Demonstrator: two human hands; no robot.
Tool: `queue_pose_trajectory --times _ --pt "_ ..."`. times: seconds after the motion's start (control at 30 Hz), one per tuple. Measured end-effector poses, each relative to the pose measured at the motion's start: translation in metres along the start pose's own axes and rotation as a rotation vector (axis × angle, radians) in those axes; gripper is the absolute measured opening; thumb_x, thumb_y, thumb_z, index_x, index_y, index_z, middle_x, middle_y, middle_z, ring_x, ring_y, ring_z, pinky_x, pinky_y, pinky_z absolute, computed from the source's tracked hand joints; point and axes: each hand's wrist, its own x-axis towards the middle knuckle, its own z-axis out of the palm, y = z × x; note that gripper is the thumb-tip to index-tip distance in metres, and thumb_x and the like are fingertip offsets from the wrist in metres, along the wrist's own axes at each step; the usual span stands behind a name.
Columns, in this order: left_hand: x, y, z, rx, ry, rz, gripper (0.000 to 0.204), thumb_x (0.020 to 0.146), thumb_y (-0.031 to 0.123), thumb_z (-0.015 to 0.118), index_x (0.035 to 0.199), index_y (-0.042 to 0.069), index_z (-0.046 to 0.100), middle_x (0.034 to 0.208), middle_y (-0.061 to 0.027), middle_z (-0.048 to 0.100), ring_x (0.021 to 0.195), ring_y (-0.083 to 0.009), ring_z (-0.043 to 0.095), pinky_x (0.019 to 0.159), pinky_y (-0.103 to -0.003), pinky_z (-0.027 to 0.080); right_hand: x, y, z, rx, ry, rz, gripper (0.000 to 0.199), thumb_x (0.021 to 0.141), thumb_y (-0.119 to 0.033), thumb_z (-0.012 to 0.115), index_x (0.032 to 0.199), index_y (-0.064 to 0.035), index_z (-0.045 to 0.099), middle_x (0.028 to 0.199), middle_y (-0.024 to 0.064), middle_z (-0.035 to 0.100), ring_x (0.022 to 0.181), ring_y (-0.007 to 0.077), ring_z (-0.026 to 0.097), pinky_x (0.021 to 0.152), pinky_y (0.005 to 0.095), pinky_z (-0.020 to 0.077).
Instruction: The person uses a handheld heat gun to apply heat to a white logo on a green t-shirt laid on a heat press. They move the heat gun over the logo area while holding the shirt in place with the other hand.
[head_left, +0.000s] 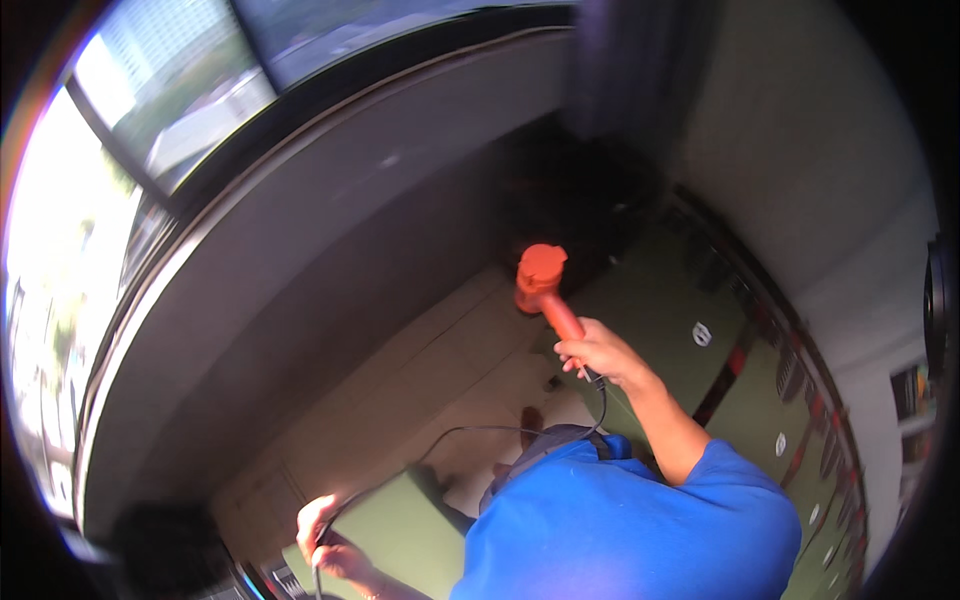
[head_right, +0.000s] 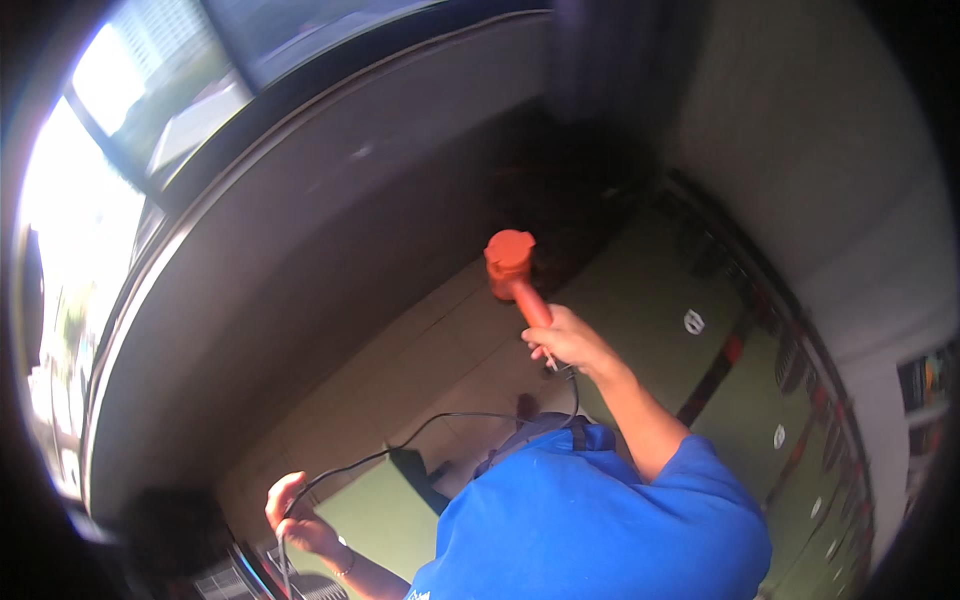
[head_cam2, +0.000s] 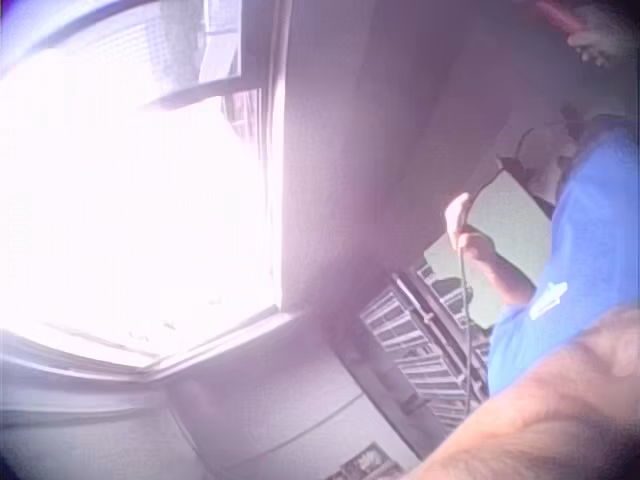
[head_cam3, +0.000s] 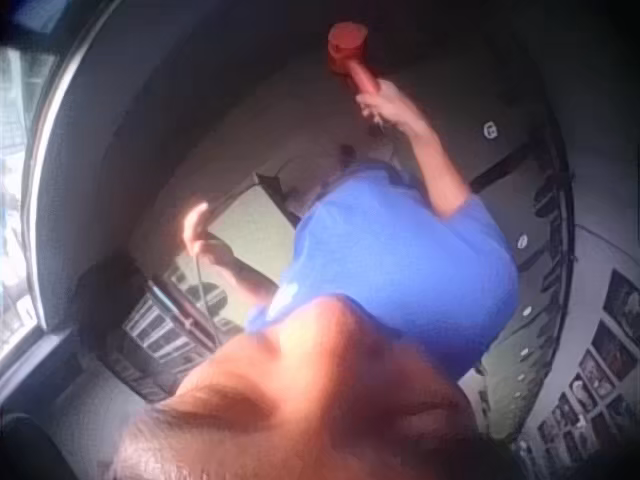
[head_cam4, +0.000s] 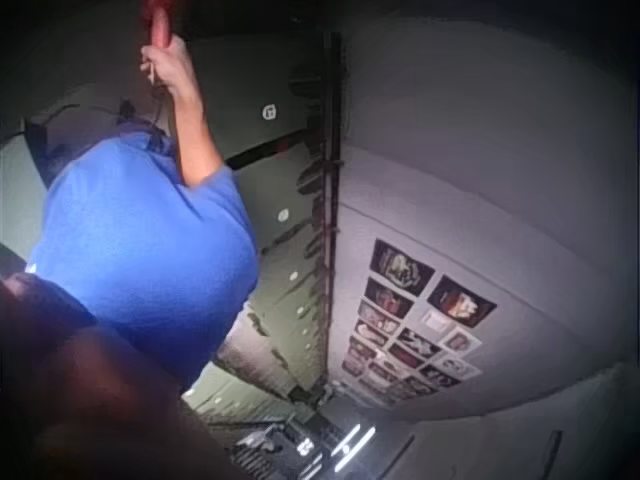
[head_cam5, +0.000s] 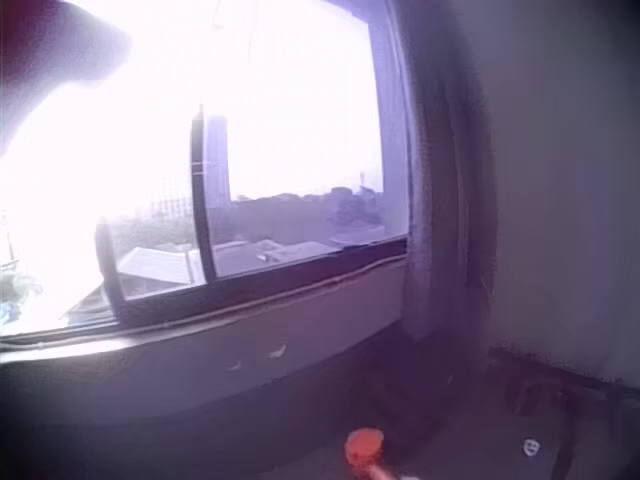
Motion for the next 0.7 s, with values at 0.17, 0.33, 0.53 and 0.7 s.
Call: queue_pose_trajectory --times 0.17,0.33,0.53,0.7 --pt "0.063 0.008 0.07 -0.107 0.091 0.259 0.074 0.09 0.069 0.03 0.105 0.001 0.054 0.087 -0.0154 0.061 0.082 -0.0238 0.058 0.075 -0.031 0.043 -0.059 0.041 -0.12 0.15 0.452 0.004 0.028 0.083 -0.02 0.062 0.099 -0.0007 0.05 0.076 0.0051 0.057 0.062 0.0126 0.061 0.047 0.0255 0.0467" --pt "0.133 0.052 0.172 -0.268 0.283 0.644 0.048 0.094 0.058 0.04 0.089 0.015 0.06 0.067 -0.0029 0.058 0.051 -0.0103 0.052 0.047 -0.03 0.052 -0.117 0.083 -0.196 0.281 0.743 0.021 0.025 0.084 -0.02 0.061 0.099 -0.0026 0.051 0.075 0.0033 0.056 0.062 0.0125 0.06 0.047 0.0255 0.0465" --pt "0.176 0.055 0.289 -0.522 0.485 0.77 0.052 0.101 0.05 0.025 0.089 0.01 0.056 0.064 -0.0038 0.054 0.049 -0.0126 0.051 0.044 -0.029 0.049 -0.141 0.111 -0.224 0.391 0.838 0.068 0.023 0.083 -0.019 0.062 0.099 -0.0041 0.052 0.074 0.0017 0.055 0.062 0.0117 0.06 0.048 0.025 0.0462" --pt "0.182 0.073 0.34 -0.301 0.506 1.03 0.054 0.103 0.043 0.017 0.086 0.006 0.054 0.058 -0.0047 0.054 0.045 -0.0134 0.054 0.036 -0.025 0.048 -0.146 0.118 -0.228 0.477 0.84 0.093 0.038 0.083 -0.019 0.062 0.115 0.0003 0.05 0.075 0.0018 0.054 0.061 0.012 0.059 0.05 0.0244 0.0458"
